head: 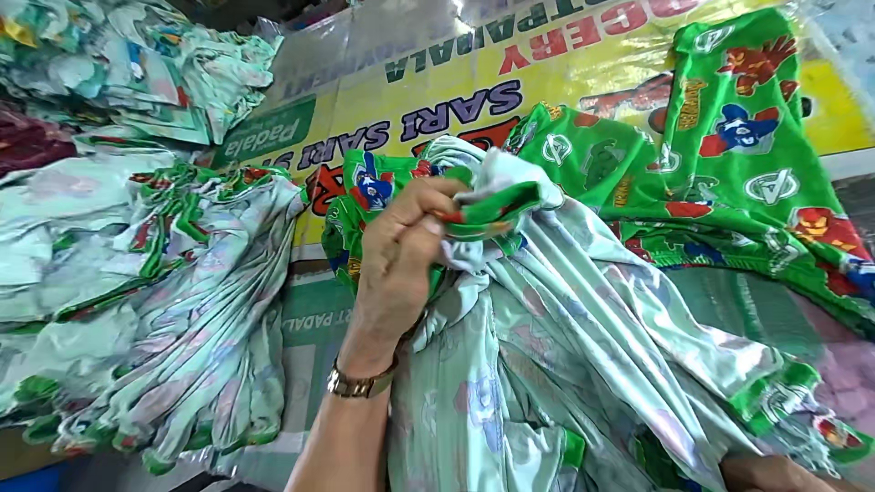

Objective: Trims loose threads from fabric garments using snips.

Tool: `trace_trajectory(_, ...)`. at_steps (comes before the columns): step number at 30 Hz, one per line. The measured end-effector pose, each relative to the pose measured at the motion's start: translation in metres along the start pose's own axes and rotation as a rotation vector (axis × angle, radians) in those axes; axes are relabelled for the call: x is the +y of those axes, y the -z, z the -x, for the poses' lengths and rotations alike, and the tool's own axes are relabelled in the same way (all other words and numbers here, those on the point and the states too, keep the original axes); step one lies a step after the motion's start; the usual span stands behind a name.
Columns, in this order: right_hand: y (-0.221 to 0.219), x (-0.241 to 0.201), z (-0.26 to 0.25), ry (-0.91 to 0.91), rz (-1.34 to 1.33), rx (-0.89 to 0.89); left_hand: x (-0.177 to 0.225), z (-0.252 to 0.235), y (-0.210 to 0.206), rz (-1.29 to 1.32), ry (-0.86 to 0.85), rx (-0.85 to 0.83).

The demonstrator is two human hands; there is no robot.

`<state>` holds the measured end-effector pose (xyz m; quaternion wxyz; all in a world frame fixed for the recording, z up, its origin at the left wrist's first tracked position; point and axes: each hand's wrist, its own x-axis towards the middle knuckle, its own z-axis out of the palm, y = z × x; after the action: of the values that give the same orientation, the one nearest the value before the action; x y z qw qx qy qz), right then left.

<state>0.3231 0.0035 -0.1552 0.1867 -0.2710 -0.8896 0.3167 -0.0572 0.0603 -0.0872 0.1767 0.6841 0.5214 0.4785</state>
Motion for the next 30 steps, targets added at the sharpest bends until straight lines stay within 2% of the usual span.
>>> trace_trajectory(2, 0.0, -0.003, -0.001, 0.033, 0.036, 0.016, 0.03, 0.001, 0.006, -0.499, -0.146, -0.072)
trace_trajectory(4, -0.001, -0.005, -0.002, 0.057, 0.1, 0.047, 0.061, 0.014, 0.003, -0.804, -0.258, -0.009)
trace_trajectory(7, -0.001, -0.008, 0.001, 0.092, 0.155, 0.115, 0.088, 0.052, -0.009, -0.734, -0.265, 0.15)
trace_trajectory(10, -0.005, -0.008, 0.005, 0.17, 0.03, 0.304, 0.097, 0.101, -0.022, -0.373, -0.127, 0.292)
trace_trajectory(12, -0.01, -0.018, 0.003, 0.181, -0.328, 0.382, 0.098, 0.132, -0.037, -0.046, -0.019, 0.39)
trace_trajectory(14, -0.023, -0.037, -0.007, 0.105, -0.778, 0.359, 0.103, 0.156, -0.059, 0.098, -0.003, 0.44)
trace_trajectory(16, -0.041, -0.05, -0.025, -0.007, -1.107, 0.205, 0.112, 0.173, -0.08, 0.07, -0.075, 0.421)
trace_trajectory(18, -0.057, -0.058, -0.039, -0.129, -1.286, 0.1, 0.119, 0.187, -0.095, -0.018, -0.138, 0.373)
trace_trajectory(19, -0.06, -0.062, -0.044, -0.178, -1.348, 0.08, 0.12, 0.194, -0.101, -0.056, -0.154, 0.336)
trace_trajectory(21, -0.065, -0.067, -0.048, -0.228, -1.454, 0.152, 0.121, 0.202, -0.106, -0.137, -0.19, 0.252)
trace_trajectory(22, -0.067, -0.067, -0.048, -0.233, -1.471, 0.193, 0.121, 0.201, -0.103, -0.189, -0.212, 0.244)
trace_trajectory(24, -0.068, -0.066, -0.044, -0.242, -1.457, 0.224, 0.119, 0.188, -0.088, -0.356, -0.209, 0.331)
trace_trajectory(26, -0.069, -0.068, -0.037, -0.23, -1.349, 0.245, 0.113, 0.165, -0.066, -0.592, -0.116, 0.382)
trace_trajectory(28, -0.07, -0.071, -0.027, -0.204, -1.204, 0.277, 0.102, 0.143, -0.043, -0.757, 0.011, 0.287)
trace_trajectory(30, -0.069, -0.068, -0.02, -0.174, -1.15, 0.323, 0.089, 0.129, -0.021, -0.726, 0.146, 0.208)
